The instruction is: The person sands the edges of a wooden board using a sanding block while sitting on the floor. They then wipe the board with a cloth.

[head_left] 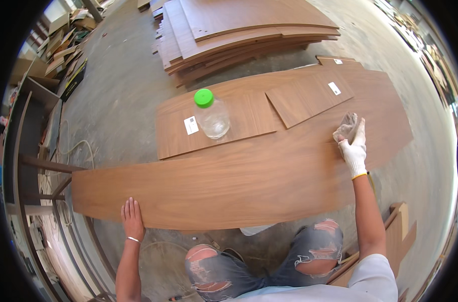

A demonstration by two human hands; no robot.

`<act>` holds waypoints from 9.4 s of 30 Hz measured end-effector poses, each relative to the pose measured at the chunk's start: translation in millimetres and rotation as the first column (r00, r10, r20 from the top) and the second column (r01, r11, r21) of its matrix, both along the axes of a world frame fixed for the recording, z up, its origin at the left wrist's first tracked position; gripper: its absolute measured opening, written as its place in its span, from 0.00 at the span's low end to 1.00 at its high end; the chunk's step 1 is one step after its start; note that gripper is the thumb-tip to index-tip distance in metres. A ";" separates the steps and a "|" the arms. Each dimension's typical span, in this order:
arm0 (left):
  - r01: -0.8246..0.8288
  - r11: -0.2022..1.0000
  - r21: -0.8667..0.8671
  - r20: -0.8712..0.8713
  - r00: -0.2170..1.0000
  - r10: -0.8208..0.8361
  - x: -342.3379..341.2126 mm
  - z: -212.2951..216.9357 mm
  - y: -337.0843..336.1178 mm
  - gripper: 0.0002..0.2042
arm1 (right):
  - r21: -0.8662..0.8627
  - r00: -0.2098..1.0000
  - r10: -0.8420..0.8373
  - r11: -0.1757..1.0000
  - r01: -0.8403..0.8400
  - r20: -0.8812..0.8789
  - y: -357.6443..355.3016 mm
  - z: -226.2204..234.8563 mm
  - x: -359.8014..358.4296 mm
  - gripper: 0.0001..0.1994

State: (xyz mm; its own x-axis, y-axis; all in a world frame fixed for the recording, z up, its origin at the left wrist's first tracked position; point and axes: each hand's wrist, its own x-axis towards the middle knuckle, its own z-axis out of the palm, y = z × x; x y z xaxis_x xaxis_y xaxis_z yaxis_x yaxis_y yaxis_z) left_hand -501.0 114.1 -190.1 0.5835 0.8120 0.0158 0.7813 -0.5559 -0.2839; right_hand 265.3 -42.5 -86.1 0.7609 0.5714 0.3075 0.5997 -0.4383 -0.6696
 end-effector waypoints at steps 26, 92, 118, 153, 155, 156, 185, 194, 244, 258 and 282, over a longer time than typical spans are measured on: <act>0.516 0.708 -0.483 0.374 0.852 -0.365 280.9 236.4 -6.5 0.12 | 0.496 0.400 0.292 0.524 0.693 -0.868 -131.7 4.4 -54.3 0.25; 0.954 0.049 -0.296 0.497 0.198 -0.845 806.9 135.9 -295.4 0.23 | 0.444 0.313 -0.323 -0.527 0.725 -0.893 -574.2 -62.4 -358.9 0.28; 0.903 -0.408 -0.133 0.583 -0.262 -0.769 876.7 75.6 -416.9 0.13 | 0.500 0.641 0.230 -0.457 0.736 -0.733 -493.5 -104.9 -326.6 0.24; 0.844 0.411 -0.345 0.477 0.535 -0.698 561.5 40.7 -157.7 0.22 | 0.346 0.339 -0.123 -0.036 0.938 -0.933 -663.1 -117.3 -159.4 0.13; 0.811 0.472 -0.345 0.432 0.584 -0.687 548.1 36.7 -156.4 0.29 | 0.156 0.213 -0.463 0.159 0.975 -0.860 -602.4 -96.7 -149.2 0.14; 0.803 0.487 -0.343 0.382 0.593 -0.709 545.9 28.4 -153.5 0.32 | 0.144 0.245 -0.530 0.225 0.964 -0.812 -577.4 -93.0 -146.1 0.16; 0.292 0.937 -0.190 0.313 0.923 -0.224 641.9 1.1 38.1 0.38 | -0.179 0.930 0.309 0.944 -0.276 0.199 -98.7 -23.0 22.8 0.35; 0.454 0.843 -0.288 0.295 0.880 -0.373 630.4 23.5 -0.3 0.38 | -0.195 0.882 0.165 0.977 -0.085 0.441 -14.4 -91.0 82.3 0.17; 0.425 0.845 -0.324 0.342 0.886 -0.314 751.6 25.6 -50.9 0.45 | -0.190 0.823 0.557 0.801 -0.567 -0.106 -87.0 -60.6 -126.1 0.14; 0.793 0.468 -0.390 0.894 0.447 -0.014 651.5 21.5 -86.6 0.15 | 0.143 0.606 0.663 0.718 -0.681 -0.441 -103.3 -58.7 -105.9 0.19; 0.480 0.842 -0.247 0.925 0.374 0.058 701.3 87.1 -35.4 0.29 | 0.744 0.353 0.748 0.270 0.611 -0.562 -233.7 -78.5 38.4 0.32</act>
